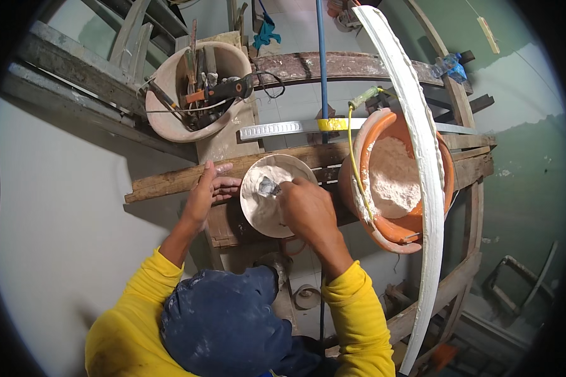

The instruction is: The person applies white plaster to a long, curved wooden frame using a putty knife. They repeatedly scoop plaster from a bowl and spread it along the frame's surface, smoothing it with the tool.

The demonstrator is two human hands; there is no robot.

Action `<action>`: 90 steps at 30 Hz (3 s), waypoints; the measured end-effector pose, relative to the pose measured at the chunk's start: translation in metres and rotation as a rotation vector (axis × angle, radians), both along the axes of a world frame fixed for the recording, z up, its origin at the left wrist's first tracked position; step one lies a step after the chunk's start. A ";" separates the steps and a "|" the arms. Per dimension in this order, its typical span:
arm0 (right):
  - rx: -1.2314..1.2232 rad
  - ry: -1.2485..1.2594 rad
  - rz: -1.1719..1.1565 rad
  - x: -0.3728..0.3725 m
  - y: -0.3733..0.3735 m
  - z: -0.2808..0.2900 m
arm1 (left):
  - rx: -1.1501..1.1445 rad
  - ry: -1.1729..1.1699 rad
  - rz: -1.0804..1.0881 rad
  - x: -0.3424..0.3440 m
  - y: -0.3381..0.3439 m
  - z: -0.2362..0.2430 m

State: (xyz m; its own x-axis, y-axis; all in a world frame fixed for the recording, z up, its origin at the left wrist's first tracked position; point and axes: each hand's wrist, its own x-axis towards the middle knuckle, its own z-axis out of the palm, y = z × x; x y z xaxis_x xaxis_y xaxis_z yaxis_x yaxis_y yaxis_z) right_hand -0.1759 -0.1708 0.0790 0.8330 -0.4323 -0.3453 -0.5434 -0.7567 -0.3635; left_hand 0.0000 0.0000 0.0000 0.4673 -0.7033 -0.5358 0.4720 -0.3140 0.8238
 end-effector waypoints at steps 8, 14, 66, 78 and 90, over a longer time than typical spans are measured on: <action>0.634 -0.581 -0.387 -0.066 0.011 -0.029 | 0.013 -0.203 0.076 0.017 -0.005 -0.005; 0.551 -0.773 -0.389 -0.088 0.026 -0.004 | -0.252 -0.250 0.164 0.010 -0.039 0.067; 0.982 -1.106 -0.568 -0.299 -0.197 0.065 | -0.984 0.448 -0.354 -0.049 -0.389 0.127; 0.998 -1.124 -0.544 -0.336 -0.180 0.066 | -1.054 0.477 -0.397 -0.054 -0.393 0.128; 0.870 -1.057 -0.653 -0.379 -0.149 0.079 | -1.046 0.467 -0.350 -0.053 -0.396 0.126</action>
State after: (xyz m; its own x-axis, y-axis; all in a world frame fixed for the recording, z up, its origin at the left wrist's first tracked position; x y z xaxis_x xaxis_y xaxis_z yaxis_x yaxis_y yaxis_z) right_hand -0.5547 -0.3195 0.1577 0.6028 -0.7953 -0.0643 0.1000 0.1553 -0.9828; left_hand -0.0527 -0.3957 0.1258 0.0761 -0.9493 0.3049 0.8158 0.2351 0.5284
